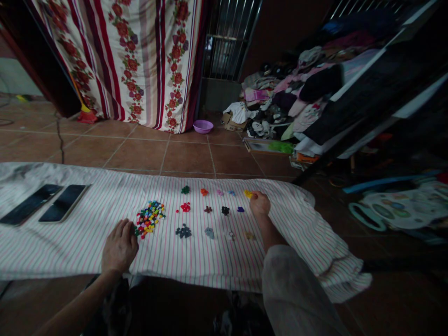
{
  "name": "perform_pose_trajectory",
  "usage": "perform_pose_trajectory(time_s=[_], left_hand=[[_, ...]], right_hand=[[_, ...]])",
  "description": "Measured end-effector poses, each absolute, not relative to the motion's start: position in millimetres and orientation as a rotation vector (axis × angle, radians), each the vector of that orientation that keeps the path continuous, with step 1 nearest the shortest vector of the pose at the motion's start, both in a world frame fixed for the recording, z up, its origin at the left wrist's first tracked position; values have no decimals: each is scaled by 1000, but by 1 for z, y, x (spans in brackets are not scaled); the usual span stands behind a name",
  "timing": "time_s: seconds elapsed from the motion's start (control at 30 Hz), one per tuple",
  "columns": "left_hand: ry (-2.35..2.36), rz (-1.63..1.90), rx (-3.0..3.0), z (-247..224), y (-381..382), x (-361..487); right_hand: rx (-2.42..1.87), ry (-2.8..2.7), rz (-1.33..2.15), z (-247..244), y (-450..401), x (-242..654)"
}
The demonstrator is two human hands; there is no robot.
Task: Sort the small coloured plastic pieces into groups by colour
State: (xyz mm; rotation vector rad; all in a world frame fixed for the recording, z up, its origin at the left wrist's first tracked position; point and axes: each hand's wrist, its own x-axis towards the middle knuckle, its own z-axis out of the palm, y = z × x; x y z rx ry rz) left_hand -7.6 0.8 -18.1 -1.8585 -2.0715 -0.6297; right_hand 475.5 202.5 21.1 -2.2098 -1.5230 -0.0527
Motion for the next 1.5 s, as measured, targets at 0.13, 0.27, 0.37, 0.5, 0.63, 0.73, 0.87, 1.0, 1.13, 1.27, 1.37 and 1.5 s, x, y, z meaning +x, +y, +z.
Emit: perform_pose_trajectory(time_s=[0.13, 0.27, 0.37, 0.5, 0.63, 0.73, 0.87, 1.0, 1.13, 1.27, 1.37, 1.5], left_hand=[[-2072, -629, -1872, -18, 1, -7], [-2078, -643, -1894, -18, 1, -8], [-2104, -672, -1898, -17, 1, -7], [-2178, -656, -1884, -13, 1, -4], [-2227, -653, -1869, -10, 0, 0], [-2228, -674, -1875, -8, -1, 2], [-2243, -734, -1873, -7, 0, 2], [-2236, -773, -1867, -8, 0, 3], [-2233, -766, -1868, -6, -1, 5], [-2257, -767, -1850, -4, -1, 6], [-2273, -781, -1849, -4, -1, 7], [-2257, -794, -1848, -4, -1, 7]], right_hand=[[-2164, -1477, -33, 20, 200, 477], [-2055, -1450, -52, 17, 194, 472], [-1918, -1449, -38, 15, 188, 460], [-1694, -1446, -18, 15, 175, 428], [-1467, -1475, 115, 19, 145, 368], [-1318, -1546, 307, 22, 112, 309], [-1247, -1720, 565, 28, 72, 236], [-1383, -1840, 633, 32, 55, 190], [-1527, -1920, 580, 30, 59, 167], [-1629, -2016, 547, 26, 64, 159], [-1687, -2044, 524, 25, 64, 156], [-1725, -2038, 472, 24, 62, 153]])
